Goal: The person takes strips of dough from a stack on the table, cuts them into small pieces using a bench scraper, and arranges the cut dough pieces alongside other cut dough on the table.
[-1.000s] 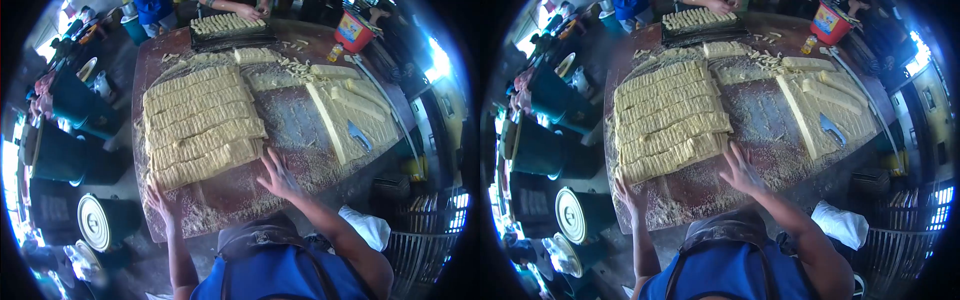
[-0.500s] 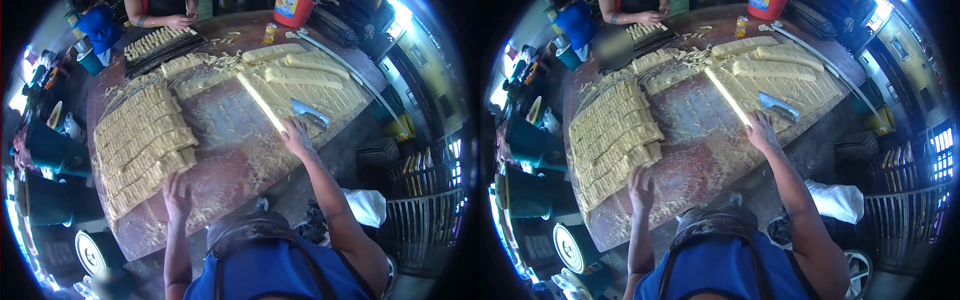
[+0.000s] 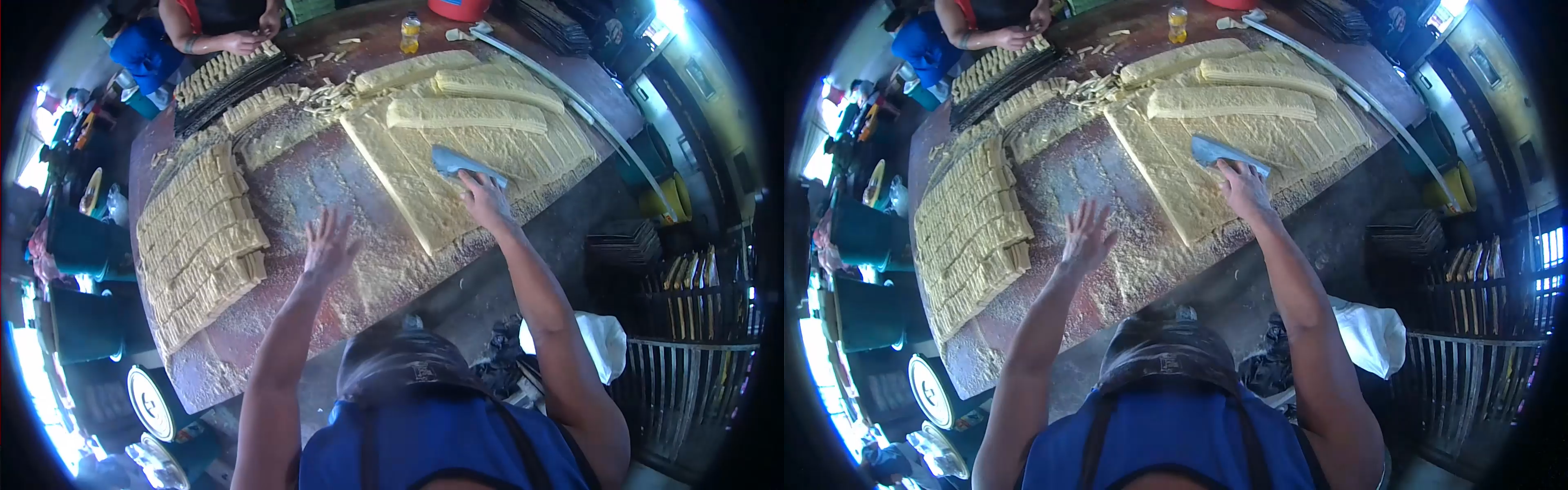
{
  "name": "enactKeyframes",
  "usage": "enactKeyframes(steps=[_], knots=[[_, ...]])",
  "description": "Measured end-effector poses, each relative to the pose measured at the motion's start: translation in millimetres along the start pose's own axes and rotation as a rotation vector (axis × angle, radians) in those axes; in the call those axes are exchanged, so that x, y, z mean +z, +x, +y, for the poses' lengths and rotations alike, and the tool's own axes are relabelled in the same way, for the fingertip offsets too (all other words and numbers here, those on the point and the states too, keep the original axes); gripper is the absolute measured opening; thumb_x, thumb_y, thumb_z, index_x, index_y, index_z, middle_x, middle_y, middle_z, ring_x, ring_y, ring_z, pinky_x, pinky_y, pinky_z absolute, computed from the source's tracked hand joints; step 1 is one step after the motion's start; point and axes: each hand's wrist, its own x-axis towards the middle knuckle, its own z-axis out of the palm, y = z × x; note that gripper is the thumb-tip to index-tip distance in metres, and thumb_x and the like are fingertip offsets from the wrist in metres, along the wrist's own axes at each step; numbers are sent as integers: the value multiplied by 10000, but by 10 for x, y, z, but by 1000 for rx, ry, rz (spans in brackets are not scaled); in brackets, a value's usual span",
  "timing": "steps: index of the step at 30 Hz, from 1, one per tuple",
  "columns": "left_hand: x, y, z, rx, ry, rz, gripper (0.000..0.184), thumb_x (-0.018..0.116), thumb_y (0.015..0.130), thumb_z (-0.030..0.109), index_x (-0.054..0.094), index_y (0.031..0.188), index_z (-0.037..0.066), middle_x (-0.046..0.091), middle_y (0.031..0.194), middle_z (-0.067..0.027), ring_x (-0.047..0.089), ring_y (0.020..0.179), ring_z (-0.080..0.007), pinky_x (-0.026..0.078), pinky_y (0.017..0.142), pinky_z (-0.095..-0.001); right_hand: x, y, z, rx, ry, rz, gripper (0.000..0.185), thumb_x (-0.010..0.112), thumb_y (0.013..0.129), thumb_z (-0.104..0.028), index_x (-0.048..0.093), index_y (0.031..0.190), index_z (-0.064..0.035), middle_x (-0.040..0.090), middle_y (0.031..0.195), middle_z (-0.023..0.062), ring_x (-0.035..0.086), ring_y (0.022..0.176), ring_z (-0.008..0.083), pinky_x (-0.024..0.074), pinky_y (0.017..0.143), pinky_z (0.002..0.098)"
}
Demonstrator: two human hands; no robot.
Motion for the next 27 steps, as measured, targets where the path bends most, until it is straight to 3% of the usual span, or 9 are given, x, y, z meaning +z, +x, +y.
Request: enactKeyframes(steps=[3,6,7,11,12,14,17,20,27], knots=[[-243,-103,390,454,75,-328,748,455,989,593,223,1593,216,28,1674,-153,15,1545,-330,-50,1230,-579,-123,-302,-109,-39,329,213,446,697,907,-137,587,1331,-52,567,1311,196,539,1236,359,462,1036,454],[-552,250,274,273,3,-333,763,476,1010,511,117,1610,205,19,1678,-143,-29,1546,-330,-59,1217,-601,22,-965,-373,539,1296,39,383,652,952,-123,570,1291,36,611,1211,163,625,1111,286,510,977,420],[-114,580,-68,162,154,-46,762,524,990,509,193,1597,189,71,1677,-138,21,1548,-327,-39,1223,-603,-61,-1131,-585,829,1494,-96,370,640,961,-123,562,1278,50,619,1176,141,647,1056,264,517,974,422],[-88,1703,-550,-79,-577,316,536,601,965,383,557,1402,76,564,1423,-173,549,1284,-314,393,1108,-453,492,-1324,-760,986,1966,26,290,635,954,-135,558,1193,10,621,1122,131,642,1005,267,540,921,441],[-185,1887,-488,-70,-591,318,536,601,965,383,557,1402,76,564,1423,-173,549,1284,-314,393,1108,-453,618,-1289,-710,936,2102,84,202,624,960,-139,571,1108,-13,622,1120,151,639,1016,273,558,881,431],[-304,2193,-243,-346,-1193,346,363,703,899,299,693,1159,45,710,1124,-115,668,1017,-286,535,879,-424,409,-1066,-937,1108,2035,161,163,640,952,-162,575,1050,-49,609,1084,108,624,978,249,542,872,449],[-90,2849,-44,-561,-1366,274,317,794,817,248,706,1009,11,695,946,-116,666,863,-233,552,724,-345,443,-979,-970,1239,1858,108,192,648,950,-170,572,1097,-74,602,1078,78,611,975,233,522,875,461],[-270,2884,128,-762,-1590,203,408,839,766,250,711,1035,-29,715,953,-135,682,815,-219,533,711,-348,538,-986,-1047,1100,1422,38,252,659,946,-180,558,1165,-108,608,1099,48,608,1018,224,513,882,466],[-155,3064,-85,-467,-1933,-139,339,856,762,233,709,960,0,714,924,-117,655,755,-181,507,656,-322,413,-652,-1186,1269,1861,204,393,705,904,-131,554,1267,-134,623,1189,23,624,1068,235,501,902,455]])
